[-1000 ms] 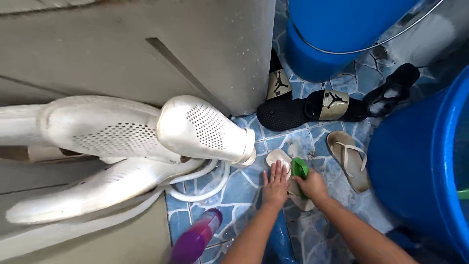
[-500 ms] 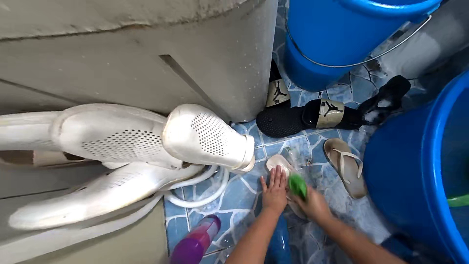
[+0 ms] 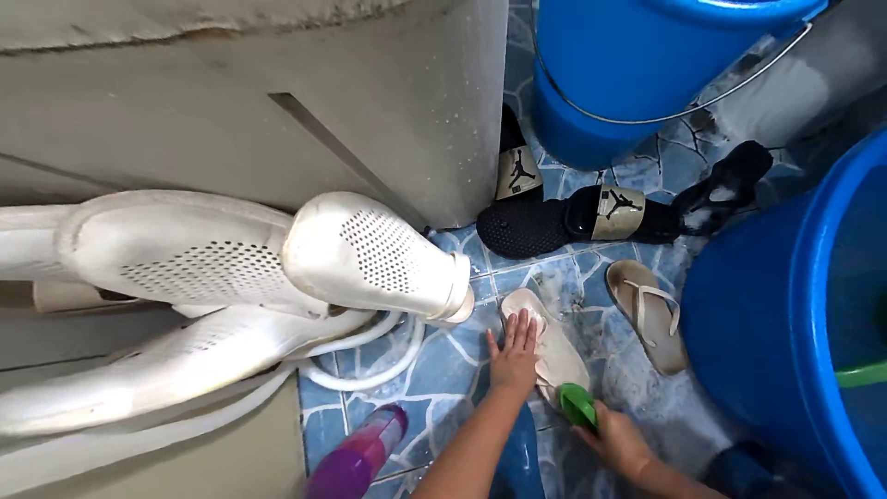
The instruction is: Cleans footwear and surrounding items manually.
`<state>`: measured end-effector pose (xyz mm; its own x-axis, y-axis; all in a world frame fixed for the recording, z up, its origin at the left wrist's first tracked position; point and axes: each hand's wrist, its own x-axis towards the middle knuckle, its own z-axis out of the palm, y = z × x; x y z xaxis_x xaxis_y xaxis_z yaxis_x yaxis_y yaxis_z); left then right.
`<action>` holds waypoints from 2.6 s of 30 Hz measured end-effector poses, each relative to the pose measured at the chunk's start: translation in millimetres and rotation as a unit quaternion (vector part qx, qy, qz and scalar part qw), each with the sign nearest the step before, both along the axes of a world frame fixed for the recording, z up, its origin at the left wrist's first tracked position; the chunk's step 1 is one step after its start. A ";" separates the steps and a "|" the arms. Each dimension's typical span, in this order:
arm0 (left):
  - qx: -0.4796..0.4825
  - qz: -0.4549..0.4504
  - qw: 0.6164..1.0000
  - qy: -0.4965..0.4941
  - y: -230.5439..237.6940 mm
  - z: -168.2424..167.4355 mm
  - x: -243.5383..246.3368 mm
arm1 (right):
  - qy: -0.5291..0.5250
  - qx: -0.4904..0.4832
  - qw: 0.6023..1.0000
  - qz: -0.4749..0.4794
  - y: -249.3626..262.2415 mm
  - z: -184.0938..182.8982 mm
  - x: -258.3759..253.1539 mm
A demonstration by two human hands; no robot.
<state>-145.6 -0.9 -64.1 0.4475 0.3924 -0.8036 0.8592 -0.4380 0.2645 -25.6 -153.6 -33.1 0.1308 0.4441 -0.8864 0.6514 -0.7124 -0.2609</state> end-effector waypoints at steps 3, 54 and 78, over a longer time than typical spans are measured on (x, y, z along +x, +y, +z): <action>0.011 0.001 1.000 -0.010 -3.3 -1.5 -1.0 | -0.012 0.005 0.999 -0.032 49.1 -0.7 16.9; 0.007 -0.018 1.000 -0.006 2.7 2.6 6.0 | -0.016 0.074 0.970 -0.229 49.5 -3.6 -15.7; 0.013 -0.012 1.000 0.002 1.9 -1.2 10.2 | -0.007 0.003 0.997 -0.083 -9.7 -3.6 -8.5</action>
